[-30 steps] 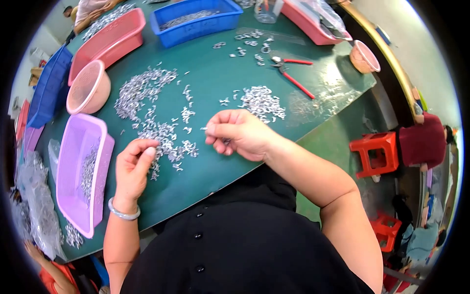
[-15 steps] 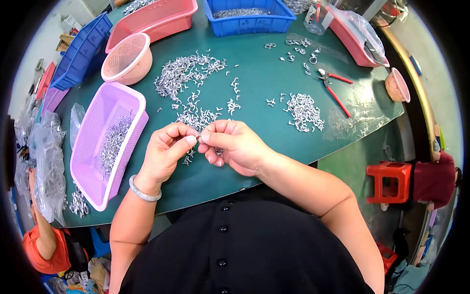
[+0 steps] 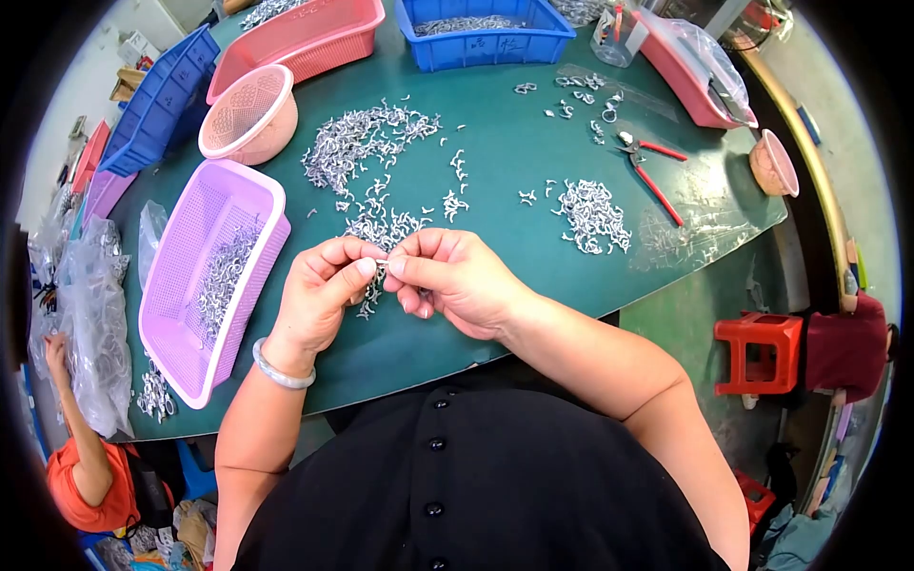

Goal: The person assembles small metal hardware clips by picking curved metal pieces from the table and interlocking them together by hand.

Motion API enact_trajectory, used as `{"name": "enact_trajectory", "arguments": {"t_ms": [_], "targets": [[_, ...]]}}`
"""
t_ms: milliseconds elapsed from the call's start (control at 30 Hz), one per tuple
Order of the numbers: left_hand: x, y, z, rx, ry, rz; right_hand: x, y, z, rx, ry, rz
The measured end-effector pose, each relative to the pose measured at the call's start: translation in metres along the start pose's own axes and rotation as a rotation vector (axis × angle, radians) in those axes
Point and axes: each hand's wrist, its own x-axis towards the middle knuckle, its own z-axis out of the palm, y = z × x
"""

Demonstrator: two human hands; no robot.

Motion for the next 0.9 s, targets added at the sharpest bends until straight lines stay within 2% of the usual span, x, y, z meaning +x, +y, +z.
{"name": "enact_trajectory", "arguments": {"t_ms": [567, 633, 767, 900], "targets": [[0.001, 0.0, 0.003, -0.066, 0.011, 0.024, 0.002, 0.003, 0.001, -0.063, 0.022, -0.053], [0.002, -0.004, -0.004, -0.129, 0.004, -0.029, 0.002, 0.004, 0.001, -0.072, 0.003, -0.051], [0.005, -0.002, -0.003, -0.342, 0.051, -0.019, 0.007, 0.006, -0.002, 0.115, -0.004, -0.066], [0.006, 0.0, -0.009, -0.375, 0.063, -0.021, 0.011, 0.007, -0.003, 0.252, -0.036, -0.092]]}}
